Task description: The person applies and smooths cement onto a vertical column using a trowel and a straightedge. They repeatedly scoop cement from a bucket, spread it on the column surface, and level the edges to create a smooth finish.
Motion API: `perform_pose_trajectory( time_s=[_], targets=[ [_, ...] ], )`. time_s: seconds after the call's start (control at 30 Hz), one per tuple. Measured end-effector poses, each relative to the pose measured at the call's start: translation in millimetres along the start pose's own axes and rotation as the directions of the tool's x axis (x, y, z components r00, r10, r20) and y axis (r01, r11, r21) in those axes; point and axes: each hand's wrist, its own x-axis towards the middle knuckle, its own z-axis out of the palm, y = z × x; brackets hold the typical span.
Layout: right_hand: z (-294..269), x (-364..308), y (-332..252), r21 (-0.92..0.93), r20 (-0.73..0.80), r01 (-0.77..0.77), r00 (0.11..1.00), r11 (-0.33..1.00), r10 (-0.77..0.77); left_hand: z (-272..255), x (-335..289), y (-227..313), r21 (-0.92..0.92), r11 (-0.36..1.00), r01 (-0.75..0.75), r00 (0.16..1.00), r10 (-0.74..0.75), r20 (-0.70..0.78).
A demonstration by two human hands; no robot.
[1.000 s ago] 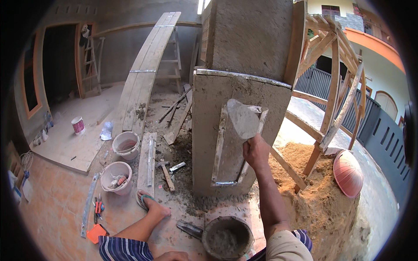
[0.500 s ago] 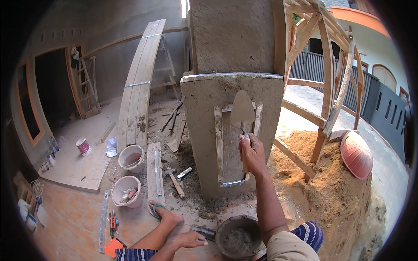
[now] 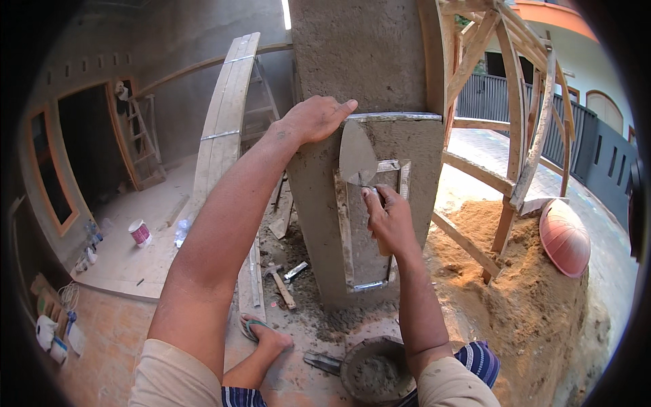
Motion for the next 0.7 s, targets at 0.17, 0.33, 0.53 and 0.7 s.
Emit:
perform_pose_trajectory(
  time_s=[0.17,0.33,0.53,0.7],
  targets=[
    [3.9,16.3,1.7,-0.099,-0.027,0.014,1.000,0.995,-0.017,9.8,10.3,-5.9,-0.147,0.988,0.050,0.999,-0.051,-0.001],
    [22.8,13.9,8.7,-0.056,-0.064,0.089,0.994,0.994,-0.093,14.4,15.9,-17.4,-0.152,0.987,0.043,0.999,-0.044,0.000],
    [43.0,6.0,39.3,-0.227,-0.103,0.216,0.964,0.950,-0.243,12.4,14.0,-6.6,-0.146,0.989,0.036,0.999,-0.037,-0.007],
    [34.8,-14.2,28.1,-0.249,-0.041,0.133,0.988,0.959,-0.147,14.4,10.1,-12.4,-0.129,0.991,0.026,0.999,-0.032,-0.039]
  ],
)
